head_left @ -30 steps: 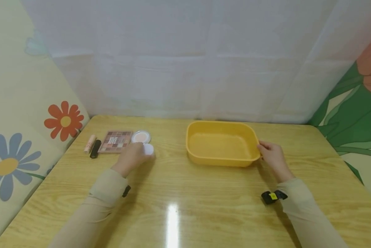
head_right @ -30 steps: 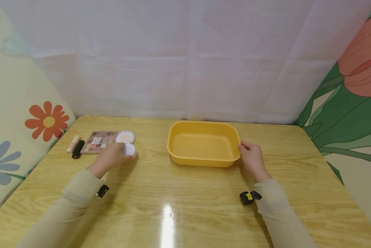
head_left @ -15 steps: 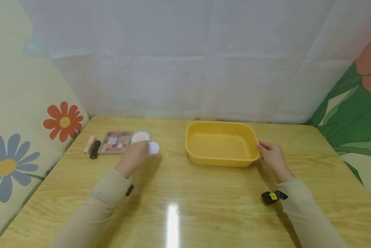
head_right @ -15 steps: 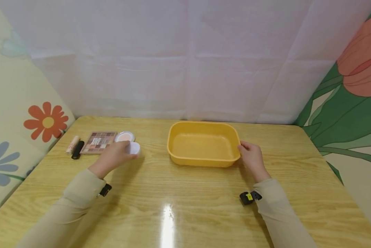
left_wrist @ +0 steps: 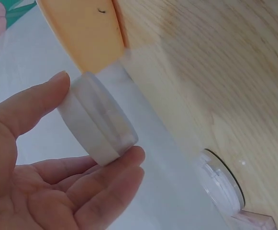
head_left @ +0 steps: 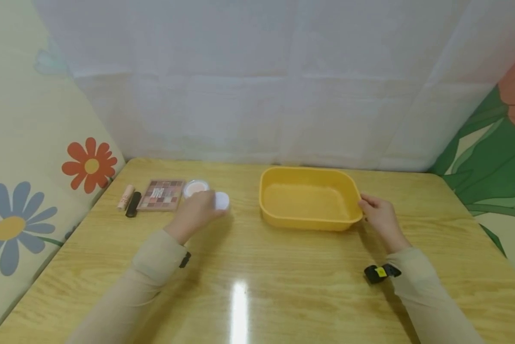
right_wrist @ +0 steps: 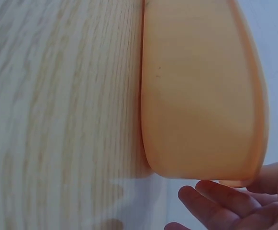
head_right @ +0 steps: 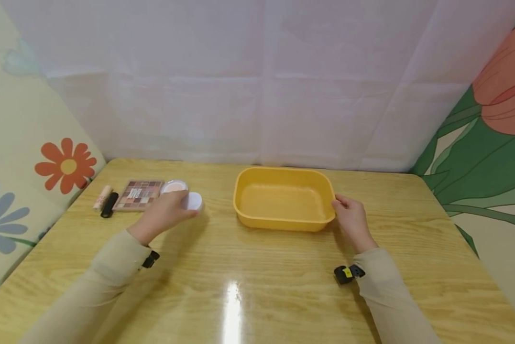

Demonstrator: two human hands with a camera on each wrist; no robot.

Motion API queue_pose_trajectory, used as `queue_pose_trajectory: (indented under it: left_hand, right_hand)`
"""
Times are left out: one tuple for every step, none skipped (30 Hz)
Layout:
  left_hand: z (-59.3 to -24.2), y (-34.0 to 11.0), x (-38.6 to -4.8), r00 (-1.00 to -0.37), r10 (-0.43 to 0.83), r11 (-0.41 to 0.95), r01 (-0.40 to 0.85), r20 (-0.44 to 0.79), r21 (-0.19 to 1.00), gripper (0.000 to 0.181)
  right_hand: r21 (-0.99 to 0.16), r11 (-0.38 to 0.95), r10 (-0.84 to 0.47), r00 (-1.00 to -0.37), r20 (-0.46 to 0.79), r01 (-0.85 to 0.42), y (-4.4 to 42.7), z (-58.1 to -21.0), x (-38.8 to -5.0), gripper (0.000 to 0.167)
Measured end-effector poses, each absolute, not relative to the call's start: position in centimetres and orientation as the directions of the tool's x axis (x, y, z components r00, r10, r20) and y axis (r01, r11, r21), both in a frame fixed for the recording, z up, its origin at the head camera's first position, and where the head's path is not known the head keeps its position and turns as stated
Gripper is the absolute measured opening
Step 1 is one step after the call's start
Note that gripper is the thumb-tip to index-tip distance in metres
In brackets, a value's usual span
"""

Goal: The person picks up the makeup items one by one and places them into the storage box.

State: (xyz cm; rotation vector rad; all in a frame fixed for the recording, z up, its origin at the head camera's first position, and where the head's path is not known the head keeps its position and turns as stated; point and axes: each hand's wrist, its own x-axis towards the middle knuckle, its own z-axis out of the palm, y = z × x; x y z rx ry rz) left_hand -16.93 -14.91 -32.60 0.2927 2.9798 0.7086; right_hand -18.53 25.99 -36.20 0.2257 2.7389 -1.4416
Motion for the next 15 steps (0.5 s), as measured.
queue_pose_trajectory:
  left_hand:
    - [-32.55, -14.88, -16.93, -0.979, 0.202, 0.876, 0.175, -0.012, 0.449, 0.036]
    - [-32.53, -14.85, -16.92, -0.979, 0.203, 0.877, 0.178, -0.008, 0.445, 0.037]
    - [-32.52, -14.84, -16.92, -0.979, 0.204, 0.878, 0.18, -0.006, 0.443, 0.038]
    - [-32.52, -14.83, -16.93, -0.979, 0.206, 0.879, 0.183, -0.005, 0.44, 0.039]
    - [-32.5, -14.8, -16.93, -0.978, 0.209, 0.879, 0.186, -0.004, 0.44, 0.039]
    - [-32.49, -14.79, -16.95, -0.977, 0.212, 0.878, 0.189, -0.002, 0.44, 0.039]
    - [-32.47, -14.75, -16.97, -0.976, 0.216, 0.877, 0.194, 0.002, 0.439, 0.039]
    - [-32.47, -14.73, -16.99, -0.976, 0.22, 0.876, 0.2, 0.005, 0.439, 0.039]
    - [-32.47, -14.7, -17.03, -0.975, 0.221, 0.876, 0.203, 0.01, 0.437, 0.039]
    - [-32.45, -14.67, -17.05, -0.974, 0.225, 0.876, 0.209, 0.015, 0.435, 0.04]
    - [-32.42, -14.63, -17.07, -0.974, 0.225, 0.876, 0.211, 0.019, 0.433, 0.04]
    - [-32.4, -14.61, -17.1, -0.973, 0.228, 0.877, 0.215, 0.022, 0.429, 0.04]
    - [-32.38, -14.56, -17.1, -0.974, 0.227, 0.878, 0.214, 0.02, 0.428, 0.04]
    - [-32.35, -14.51, -17.09, -0.974, 0.227, 0.877, 0.211, 0.015, 0.431, 0.04]
    - [-32.32, -14.45, -17.08, -0.974, 0.227, 0.877, 0.208, 0.008, 0.433, 0.04]
  right_hand:
    - [-0.817, 0.557, 0.11, -0.989, -0.102, 0.146, 25.97, -36.18, -18.53, 0.05]
    - [-0.817, 0.558, 0.109, -0.989, -0.1, 0.144, 25.97, -36.18, -18.55, 0.05]
    - [-0.817, 0.558, 0.108, -0.989, -0.1, 0.143, 25.95, -36.18, -18.57, 0.049]
    - [-0.817, 0.558, 0.107, -0.989, -0.1, 0.143, 25.94, -36.18, -18.58, 0.049]
    - [-0.816, 0.559, 0.107, -0.989, -0.101, 0.144, 25.93, -36.17, -18.58, 0.049]
    - [-0.816, 0.559, 0.105, -0.989, -0.103, 0.144, 25.92, -36.16, -18.58, 0.049]
    - [-0.817, 0.559, 0.105, -0.989, -0.104, 0.145, 25.92, -36.14, -18.58, 0.049]
    - [-0.817, 0.558, 0.106, -0.989, -0.103, 0.145, 25.89, -36.13, -18.58, 0.049]
    - [-0.817, 0.558, 0.107, -0.989, -0.102, 0.144, 25.89, -36.11, -18.56, 0.049]
    - [-0.817, 0.559, 0.106, -0.989, -0.101, 0.143, 25.91, -36.1, -18.52, 0.049]
    - [-0.816, 0.561, 0.106, -0.99, -0.097, 0.14, 25.91, -36.11, -18.51, 0.049]
    - [-0.814, 0.565, 0.105, -0.99, -0.094, 0.137, 25.91, -36.11, -18.48, 0.049]
    - [-0.813, 0.566, 0.105, -0.99, -0.092, 0.135, 25.91, -36.11, -18.46, 0.049]
    - [-0.812, 0.568, 0.106, -0.99, -0.089, 0.134, 25.88, -36.11, -18.43, 0.048]
    - [-0.811, 0.569, 0.106, -0.991, -0.087, 0.132, 25.88, -36.11, -18.41, 0.048]
